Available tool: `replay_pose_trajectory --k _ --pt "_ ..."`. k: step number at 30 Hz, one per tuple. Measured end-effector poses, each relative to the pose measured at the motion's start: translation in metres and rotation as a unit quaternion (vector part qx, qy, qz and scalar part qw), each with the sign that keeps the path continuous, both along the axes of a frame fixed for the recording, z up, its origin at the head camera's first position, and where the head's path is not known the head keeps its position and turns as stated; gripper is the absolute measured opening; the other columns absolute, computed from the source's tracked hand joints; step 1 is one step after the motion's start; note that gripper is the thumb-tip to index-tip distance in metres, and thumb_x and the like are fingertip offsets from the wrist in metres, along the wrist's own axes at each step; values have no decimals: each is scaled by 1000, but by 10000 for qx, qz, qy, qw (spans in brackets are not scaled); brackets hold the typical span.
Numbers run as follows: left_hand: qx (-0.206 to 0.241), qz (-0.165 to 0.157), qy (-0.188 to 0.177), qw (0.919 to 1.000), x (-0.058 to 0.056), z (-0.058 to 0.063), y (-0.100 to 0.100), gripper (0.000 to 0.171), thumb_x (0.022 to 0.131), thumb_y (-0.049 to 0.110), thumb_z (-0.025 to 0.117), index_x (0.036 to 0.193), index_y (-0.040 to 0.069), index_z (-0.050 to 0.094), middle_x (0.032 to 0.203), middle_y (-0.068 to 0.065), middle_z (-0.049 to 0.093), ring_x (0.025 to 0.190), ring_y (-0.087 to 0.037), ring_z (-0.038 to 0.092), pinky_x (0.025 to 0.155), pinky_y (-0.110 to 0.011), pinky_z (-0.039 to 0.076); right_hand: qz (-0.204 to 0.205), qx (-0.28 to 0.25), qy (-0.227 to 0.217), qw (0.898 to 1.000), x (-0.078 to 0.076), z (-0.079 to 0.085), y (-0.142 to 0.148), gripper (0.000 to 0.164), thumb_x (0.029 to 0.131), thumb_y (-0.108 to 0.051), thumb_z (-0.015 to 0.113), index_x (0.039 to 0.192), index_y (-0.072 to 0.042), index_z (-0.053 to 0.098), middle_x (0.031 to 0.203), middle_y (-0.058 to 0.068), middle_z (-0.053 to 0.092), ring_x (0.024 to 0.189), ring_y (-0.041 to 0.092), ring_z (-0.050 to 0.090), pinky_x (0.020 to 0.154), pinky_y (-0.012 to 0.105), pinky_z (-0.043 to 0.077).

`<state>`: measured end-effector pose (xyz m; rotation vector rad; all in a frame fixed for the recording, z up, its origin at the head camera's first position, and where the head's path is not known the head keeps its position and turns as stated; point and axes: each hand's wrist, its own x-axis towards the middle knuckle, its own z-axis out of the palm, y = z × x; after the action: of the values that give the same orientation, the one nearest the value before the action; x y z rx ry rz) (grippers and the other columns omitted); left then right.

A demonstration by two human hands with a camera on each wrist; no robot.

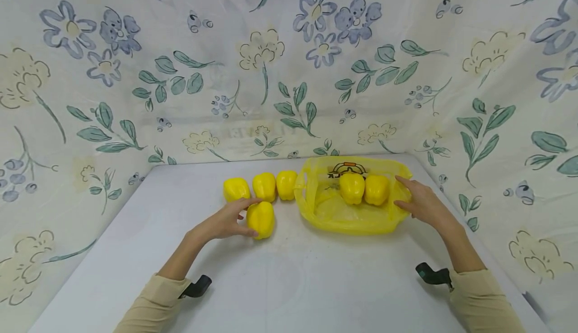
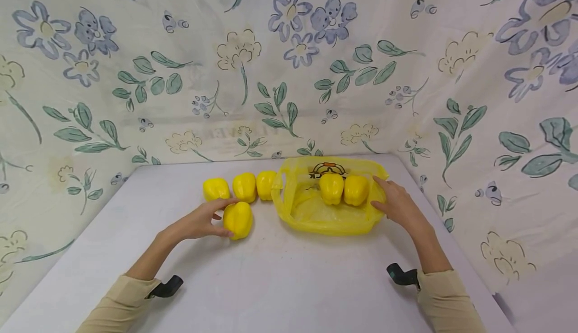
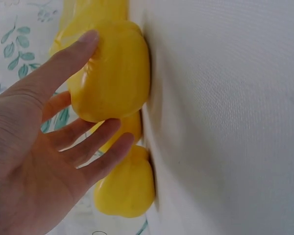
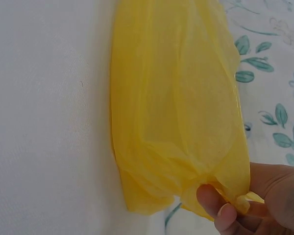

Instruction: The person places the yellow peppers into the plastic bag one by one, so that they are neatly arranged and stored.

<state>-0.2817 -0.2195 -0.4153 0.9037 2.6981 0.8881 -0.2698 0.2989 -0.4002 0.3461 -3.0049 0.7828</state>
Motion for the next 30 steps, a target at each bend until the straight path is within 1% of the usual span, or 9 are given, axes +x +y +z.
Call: replay_pose_trajectory --k 8,18,24,30 --pt "-54 50 -49 10000 1 0 0 85 77 38 83 147 13 42 143 -5 51 123 -25 53 96 -45 55 11 -3 -5 10000 -1 0 1 72 92 -16 67 150 3 29 137 42 39 54 14 57 54 26 55" --pt "-50 -19 19 10000 2 0 0 86 77 37 83 148 11 42 143 -7 51 123 -27 53 95 -45 55 29 26 23 10000 0 -1 0 72 92 -16 67 150 3 29 136 42 41 53 14 57 53 25 53" --pt "-102 51 3 9999 2 0 1 86 77 37 83 148 14 42 141 -6 52 123 -25 52 97 -46 54 28 -6 16 10000 0 -2 1 72 92 -16 67 150 3 29 137 42 40 54 14 57 53 26 54" --pt "-141 65 30 9999 3 0 2 85 77 37 83 148 16 42 135 -5 54 118 -22 53 97 -42 55 31 -24 -4 10000 1 0 1 70 92 -15 66 149 4 30 138 42 38 54 15 58 53 27 55"
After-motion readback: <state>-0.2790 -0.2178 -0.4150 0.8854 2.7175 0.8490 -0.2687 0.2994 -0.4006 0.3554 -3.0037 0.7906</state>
